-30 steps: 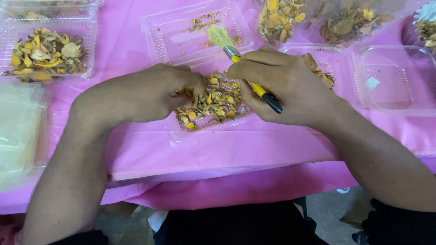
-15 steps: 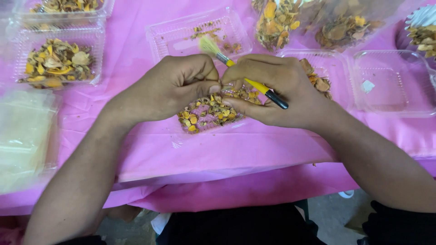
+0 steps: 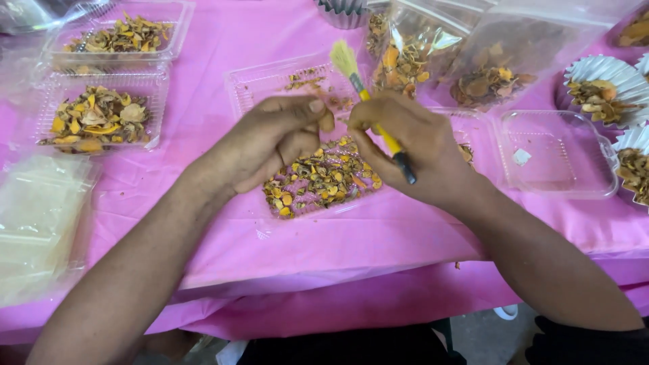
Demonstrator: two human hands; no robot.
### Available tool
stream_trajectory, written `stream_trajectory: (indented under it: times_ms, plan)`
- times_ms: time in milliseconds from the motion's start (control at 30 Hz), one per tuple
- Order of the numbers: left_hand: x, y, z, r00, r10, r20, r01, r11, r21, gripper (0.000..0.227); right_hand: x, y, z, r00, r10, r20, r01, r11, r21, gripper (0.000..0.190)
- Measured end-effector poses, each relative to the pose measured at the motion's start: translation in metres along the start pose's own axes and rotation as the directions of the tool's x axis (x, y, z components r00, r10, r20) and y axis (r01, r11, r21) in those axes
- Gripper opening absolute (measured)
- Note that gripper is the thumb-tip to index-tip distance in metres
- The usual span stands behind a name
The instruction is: The person cleans individual turmeric slices by hand using a small brush, removing debris and checking each piece before placing it back into a clear plastic container on a pink surface.
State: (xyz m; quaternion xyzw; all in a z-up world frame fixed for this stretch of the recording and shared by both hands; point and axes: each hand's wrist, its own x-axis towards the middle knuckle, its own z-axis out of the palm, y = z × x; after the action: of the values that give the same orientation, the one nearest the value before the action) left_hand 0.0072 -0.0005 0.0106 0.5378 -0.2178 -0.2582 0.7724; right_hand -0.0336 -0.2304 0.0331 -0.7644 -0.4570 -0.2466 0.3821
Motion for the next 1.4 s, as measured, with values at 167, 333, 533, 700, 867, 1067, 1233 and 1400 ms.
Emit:
stream_trajectory:
  times_ms: [167, 333, 533, 700, 867, 1067, 1233, 1400]
  plan:
    - [-0.002, -0.019, -0.004, 0.992, -0.123, -0.038, 0.114, 0.978, -0.178, 0.009, -0.001, -0.007, 0.008, 0.991, -0.029, 0.133, 0.049, 0.988, -0.147, 0.006]
    - [-0.003, -0.016, 0.001, 0.998, 0.021, -0.054, -0.012, 0.987, 0.158, 0.016, -0.005, 0.003, 0.006, 0.987, -0.045, 0.152, 0.052, 0.998, -0.042, 0.006]
    - [-0.009, -0.008, 0.004, 0.963, 0.263, -0.052, -0.187, 0.798, 0.573, 0.035, -0.012, 0.007, -0.009, 0.979, -0.051, -0.196, 0.047, 0.999, -0.026, 0.024]
    - [-0.013, -0.001, 0.004, 0.957, 0.29, -0.023, -0.229, 0.8, 0.555, 0.034, -0.015, 0.01, -0.008, 0.991, 0.035, -0.131, -0.009, 0.982, 0.19, 0.033]
    - [-0.009, -0.002, 0.005, 0.906, 0.422, 0.028, -0.361, 0.738, 0.57, 0.033, -0.018, 0.016, -0.014, 0.974, -0.012, -0.228, 0.035, 0.995, 0.096, 0.024]
    - [-0.012, -0.006, -0.003, 0.949, 0.3, -0.091, -0.194, 0.79, 0.582, 0.03, -0.017, 0.009, -0.012, 0.994, 0.079, 0.076, -0.088, 0.988, 0.127, 0.022]
    - [-0.012, -0.003, 0.004, 0.926, 0.376, -0.03, -0.283, 0.744, 0.606, 0.033, -0.015, 0.009, -0.006, 0.986, 0.014, -0.164, 0.017, 0.983, 0.184, 0.019]
    - [-0.013, -0.005, 0.002, 0.942, 0.318, -0.109, -0.174, 0.739, 0.651, 0.03, -0.011, -0.001, -0.011, 0.986, 0.141, 0.094, -0.151, 0.983, 0.108, 0.019]
